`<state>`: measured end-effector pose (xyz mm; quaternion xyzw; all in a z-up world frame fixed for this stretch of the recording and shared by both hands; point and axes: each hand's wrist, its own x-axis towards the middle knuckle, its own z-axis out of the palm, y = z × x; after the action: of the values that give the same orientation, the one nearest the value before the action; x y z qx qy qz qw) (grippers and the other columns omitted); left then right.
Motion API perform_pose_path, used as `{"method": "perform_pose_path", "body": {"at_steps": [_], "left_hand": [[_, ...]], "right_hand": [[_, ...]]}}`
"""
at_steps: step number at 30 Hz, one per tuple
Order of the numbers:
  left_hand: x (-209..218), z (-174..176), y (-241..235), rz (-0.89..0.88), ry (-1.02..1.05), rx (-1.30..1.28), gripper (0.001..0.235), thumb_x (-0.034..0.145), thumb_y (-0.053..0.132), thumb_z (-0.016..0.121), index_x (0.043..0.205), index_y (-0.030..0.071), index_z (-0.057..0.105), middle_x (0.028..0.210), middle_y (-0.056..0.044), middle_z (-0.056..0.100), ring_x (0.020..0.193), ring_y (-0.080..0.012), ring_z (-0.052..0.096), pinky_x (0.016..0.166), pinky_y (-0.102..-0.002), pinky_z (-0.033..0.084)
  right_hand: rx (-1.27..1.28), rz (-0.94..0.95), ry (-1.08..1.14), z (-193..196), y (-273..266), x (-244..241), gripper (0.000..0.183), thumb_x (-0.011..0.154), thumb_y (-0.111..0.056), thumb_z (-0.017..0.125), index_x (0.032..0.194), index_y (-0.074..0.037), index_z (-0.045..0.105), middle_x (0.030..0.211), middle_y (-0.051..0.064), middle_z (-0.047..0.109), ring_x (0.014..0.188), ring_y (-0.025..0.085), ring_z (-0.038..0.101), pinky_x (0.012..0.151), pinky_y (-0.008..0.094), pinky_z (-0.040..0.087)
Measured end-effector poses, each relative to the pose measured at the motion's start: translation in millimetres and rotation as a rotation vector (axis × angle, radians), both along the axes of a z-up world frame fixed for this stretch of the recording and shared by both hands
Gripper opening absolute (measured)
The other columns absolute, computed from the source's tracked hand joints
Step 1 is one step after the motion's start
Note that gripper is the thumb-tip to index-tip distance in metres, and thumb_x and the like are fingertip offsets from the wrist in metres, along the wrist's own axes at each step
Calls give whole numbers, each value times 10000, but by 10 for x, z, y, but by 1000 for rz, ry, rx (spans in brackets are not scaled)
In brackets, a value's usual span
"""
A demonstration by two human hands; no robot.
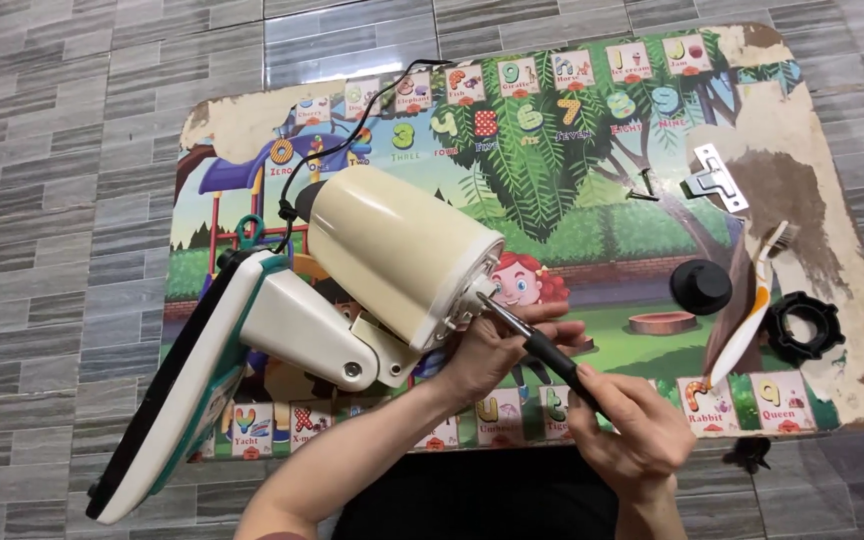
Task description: The person assembles a beige and white appliance, likely a fan, on a colorful mat. They use a screwdriver to tighten screws on the motor housing and then attach a metal bracket to the base of the unit.
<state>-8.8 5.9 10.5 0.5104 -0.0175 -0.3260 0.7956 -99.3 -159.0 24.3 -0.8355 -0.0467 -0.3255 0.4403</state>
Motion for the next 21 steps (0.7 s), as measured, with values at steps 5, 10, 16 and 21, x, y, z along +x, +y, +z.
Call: {"method": "perform_pose_path", "body": {"at_steps": [5, 10, 16, 21], "left_hand": [[7, -94, 52, -56, -108, -7, 395, 982, 124, 667, 1358, 13, 620, 1182, -138, 746, 1142, -244, 720, 1014, -347, 609], [-10, 158, 121, -149, -58, 195, 276, 963, 52, 675, 1233, 61, 735, 1005, -60, 781, 764, -90, 706, 677, -213, 590], [-91, 99, 217, -133, 24, 137, 177, 914, 12, 590, 985, -44, 742, 770, -114, 710, 598, -138, 666, 579, -248, 574], [-173, 128, 180, 20, 29, 3, 275, 984, 198, 645, 1090, -31, 754, 592, -35, 668, 528, -118, 631, 556, -227, 526]], "right_hand": [[38, 25, 40, -2, 17, 42, 392, 669, 120, 760, 1044, 5, 760, 898, 137, 750, 678, 182, 668, 601, 289, 542], [121, 50, 35, -81, 19, 61, 380, 686, 121, 752, 1055, 31, 743, 939, 168, 754, 691, 173, 681, 600, 270, 558], [173, 57, 104, -129, -11, 78, 383, 699, 96, 727, 1075, 21, 737, 960, 146, 747, 718, 167, 684, 644, 261, 561], [197, 99, 70, -149, -26, 88, 400, 733, 123, 754, 1108, -15, 735, 1030, 135, 744, 790, 169, 702, 687, 257, 589]]}}
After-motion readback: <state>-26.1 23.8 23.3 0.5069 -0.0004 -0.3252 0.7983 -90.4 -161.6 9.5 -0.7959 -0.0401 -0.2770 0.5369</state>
